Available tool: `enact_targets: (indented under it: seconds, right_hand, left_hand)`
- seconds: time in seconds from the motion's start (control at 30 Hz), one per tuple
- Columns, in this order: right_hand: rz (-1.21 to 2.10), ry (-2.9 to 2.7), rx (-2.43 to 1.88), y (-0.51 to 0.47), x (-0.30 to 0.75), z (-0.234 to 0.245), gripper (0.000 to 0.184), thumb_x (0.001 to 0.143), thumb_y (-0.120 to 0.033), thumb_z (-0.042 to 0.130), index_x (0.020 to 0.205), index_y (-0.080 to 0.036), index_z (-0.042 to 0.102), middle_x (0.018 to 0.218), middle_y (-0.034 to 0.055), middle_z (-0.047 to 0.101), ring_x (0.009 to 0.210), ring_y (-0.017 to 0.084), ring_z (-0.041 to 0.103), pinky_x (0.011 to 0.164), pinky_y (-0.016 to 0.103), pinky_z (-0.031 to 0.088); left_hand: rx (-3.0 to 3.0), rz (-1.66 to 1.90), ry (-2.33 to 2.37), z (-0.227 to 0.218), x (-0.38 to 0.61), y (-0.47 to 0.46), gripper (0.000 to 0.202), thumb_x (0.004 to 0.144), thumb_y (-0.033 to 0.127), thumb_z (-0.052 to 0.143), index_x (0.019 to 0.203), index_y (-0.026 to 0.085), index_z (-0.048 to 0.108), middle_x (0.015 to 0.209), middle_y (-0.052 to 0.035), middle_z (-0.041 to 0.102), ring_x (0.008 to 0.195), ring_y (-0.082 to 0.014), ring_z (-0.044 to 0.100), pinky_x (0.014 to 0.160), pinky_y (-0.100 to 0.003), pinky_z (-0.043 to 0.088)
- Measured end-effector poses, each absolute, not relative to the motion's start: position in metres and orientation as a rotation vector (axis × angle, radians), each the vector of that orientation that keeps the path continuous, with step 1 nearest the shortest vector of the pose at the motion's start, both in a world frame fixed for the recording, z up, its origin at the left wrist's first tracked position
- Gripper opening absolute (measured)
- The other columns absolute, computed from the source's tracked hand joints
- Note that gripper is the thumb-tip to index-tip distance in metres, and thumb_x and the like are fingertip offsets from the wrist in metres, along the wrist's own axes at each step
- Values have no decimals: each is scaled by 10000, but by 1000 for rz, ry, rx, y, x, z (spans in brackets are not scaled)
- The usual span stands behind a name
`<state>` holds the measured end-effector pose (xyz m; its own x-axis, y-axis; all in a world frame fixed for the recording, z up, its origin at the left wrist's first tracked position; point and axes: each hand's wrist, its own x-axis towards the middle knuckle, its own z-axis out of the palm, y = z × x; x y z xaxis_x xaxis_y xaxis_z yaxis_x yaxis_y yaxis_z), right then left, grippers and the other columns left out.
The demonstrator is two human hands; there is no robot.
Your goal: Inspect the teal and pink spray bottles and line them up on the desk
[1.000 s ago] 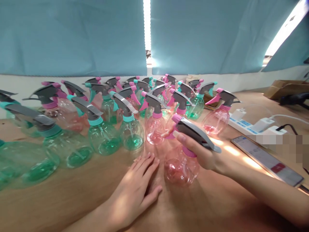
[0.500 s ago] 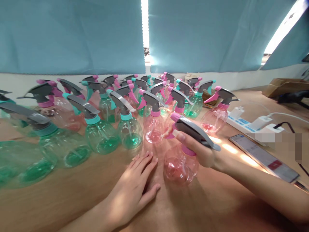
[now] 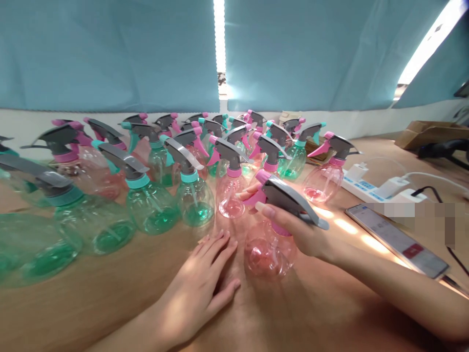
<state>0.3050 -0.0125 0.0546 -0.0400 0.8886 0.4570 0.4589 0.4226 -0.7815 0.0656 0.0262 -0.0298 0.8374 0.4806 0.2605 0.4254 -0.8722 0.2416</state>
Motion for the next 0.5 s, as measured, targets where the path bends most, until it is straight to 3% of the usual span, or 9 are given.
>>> enact_targets:
  seconds: [0.3, 0.5]
  right_hand:
    - [534, -1684, -1228, -12, 304, 57, 268, 918, -459, 515, 1064, -284, 656, 797, 21, 623, 803, 216, 605, 747, 379, 490]
    - [560, -1678, -1208, -13, 303, 56, 250, 911, -456, 545, 1028, -263, 652, 721, 7, 587, 761, 203, 588, 725, 361, 495]
  left_hand:
    - [2852, 503, 674, -30, 66, 28, 524, 975, 433, 481, 1447, 216, 412, 1489, -105, 442, 1365, -321, 398, 1106, -527, 335]
    - [2858, 458, 682, -27, 68, 27, 505, 978, 423, 476, 1433, 205, 435, 1494, -113, 432, 1379, -315, 377, 1111, -528, 320]
